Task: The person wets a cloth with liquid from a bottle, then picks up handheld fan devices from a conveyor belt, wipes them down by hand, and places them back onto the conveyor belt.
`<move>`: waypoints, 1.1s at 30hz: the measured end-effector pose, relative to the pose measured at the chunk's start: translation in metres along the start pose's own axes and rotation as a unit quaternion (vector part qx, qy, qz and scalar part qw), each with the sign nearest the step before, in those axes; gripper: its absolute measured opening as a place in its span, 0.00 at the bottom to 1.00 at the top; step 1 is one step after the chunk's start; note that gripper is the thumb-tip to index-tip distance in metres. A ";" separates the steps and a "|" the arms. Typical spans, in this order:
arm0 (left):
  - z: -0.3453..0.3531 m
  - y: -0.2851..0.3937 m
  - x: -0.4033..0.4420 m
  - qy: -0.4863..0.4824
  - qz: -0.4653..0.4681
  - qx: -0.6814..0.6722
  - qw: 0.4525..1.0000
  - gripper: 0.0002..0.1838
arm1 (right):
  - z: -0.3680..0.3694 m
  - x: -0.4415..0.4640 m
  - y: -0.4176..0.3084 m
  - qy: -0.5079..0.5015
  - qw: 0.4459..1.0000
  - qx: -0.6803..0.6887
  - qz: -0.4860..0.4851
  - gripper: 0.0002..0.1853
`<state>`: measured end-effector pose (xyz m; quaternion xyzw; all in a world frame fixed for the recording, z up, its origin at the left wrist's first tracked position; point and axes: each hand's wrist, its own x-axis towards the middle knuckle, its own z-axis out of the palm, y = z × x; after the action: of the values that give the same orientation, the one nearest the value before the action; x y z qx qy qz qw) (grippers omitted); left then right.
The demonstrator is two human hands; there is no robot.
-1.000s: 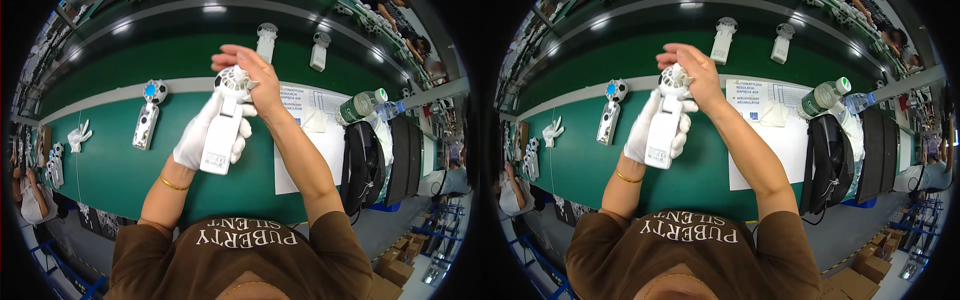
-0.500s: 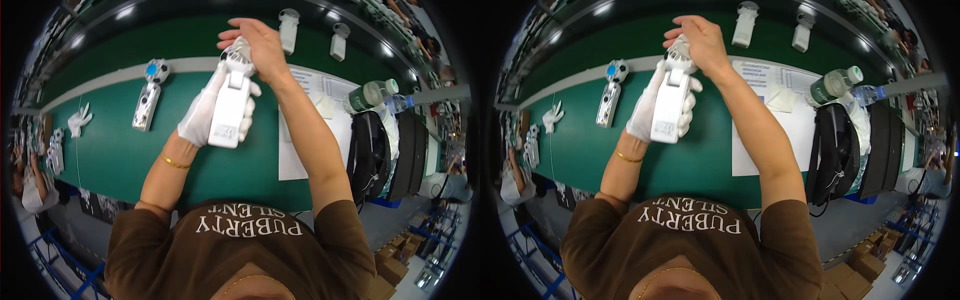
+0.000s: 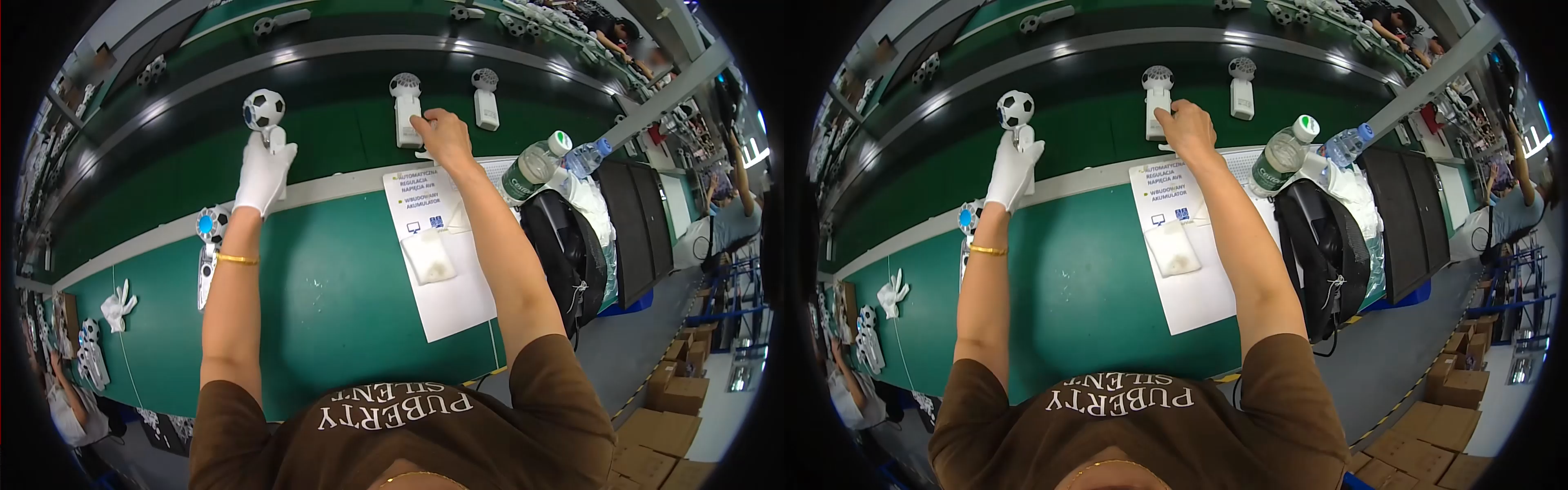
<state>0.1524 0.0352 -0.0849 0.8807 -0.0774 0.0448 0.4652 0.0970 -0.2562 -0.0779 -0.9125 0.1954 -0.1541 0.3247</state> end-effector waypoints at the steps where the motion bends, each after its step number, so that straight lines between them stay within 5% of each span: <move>1: 0.002 -0.001 0.011 0.042 0.014 0.047 0.998 0.27 | 0.002 0.003 0.005 0.008 1.000 -0.016 0.011 0.22; 8: 0.014 -0.013 0.057 0.061 -0.040 0.175 0.982 0.31 | -0.002 0.043 0.019 0.071 0.991 -0.072 0.091 0.24; 11: 0.024 -0.028 0.048 0.043 -0.024 0.247 0.968 0.32 | -0.009 0.058 0.004 0.014 0.984 -0.113 0.135 0.26; 13: 0.024 -0.031 0.043 0.043 -0.017 0.267 0.963 0.36 | -0.010 0.055 -0.007 -0.091 0.975 -0.180 0.094 0.31; 15: 0.026 -0.041 0.036 0.058 0.010 0.263 0.963 0.38 | 0.005 0.052 0.000 -0.092 0.968 -0.220 0.076 0.35; 19: 0.024 -0.031 0.002 0.093 0.081 0.154 0.980 0.34 | 0.006 0.056 0.016 -0.072 0.970 -0.217 0.079 0.36; 22: 0.017 0.000 -0.032 0.042 0.060 -0.046 0.996 0.30 | -0.013 0.062 0.018 -0.179 0.971 0.031 0.156 0.38; 27: 0.004 0.043 -0.071 -0.120 -0.050 -0.304 0.944 0.32 | -0.019 -0.019 -0.036 -0.189 0.936 0.297 0.005 0.41; 31: -0.005 0.062 -0.088 -0.148 -0.025 -0.420 0.895 0.32 | -0.020 -0.082 -0.062 -0.225 0.918 0.293 -0.142 0.42; 33: -0.017 0.078 -0.092 -0.173 -0.015 -0.440 0.881 0.28 | -0.017 -0.107 -0.070 -0.253 0.909 0.303 -0.136 0.42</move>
<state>0.0481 0.0146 -0.0255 0.5802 -0.1555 -0.1535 0.7846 0.0142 -0.1662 -0.0358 -0.7963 -0.0757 -0.0125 0.6000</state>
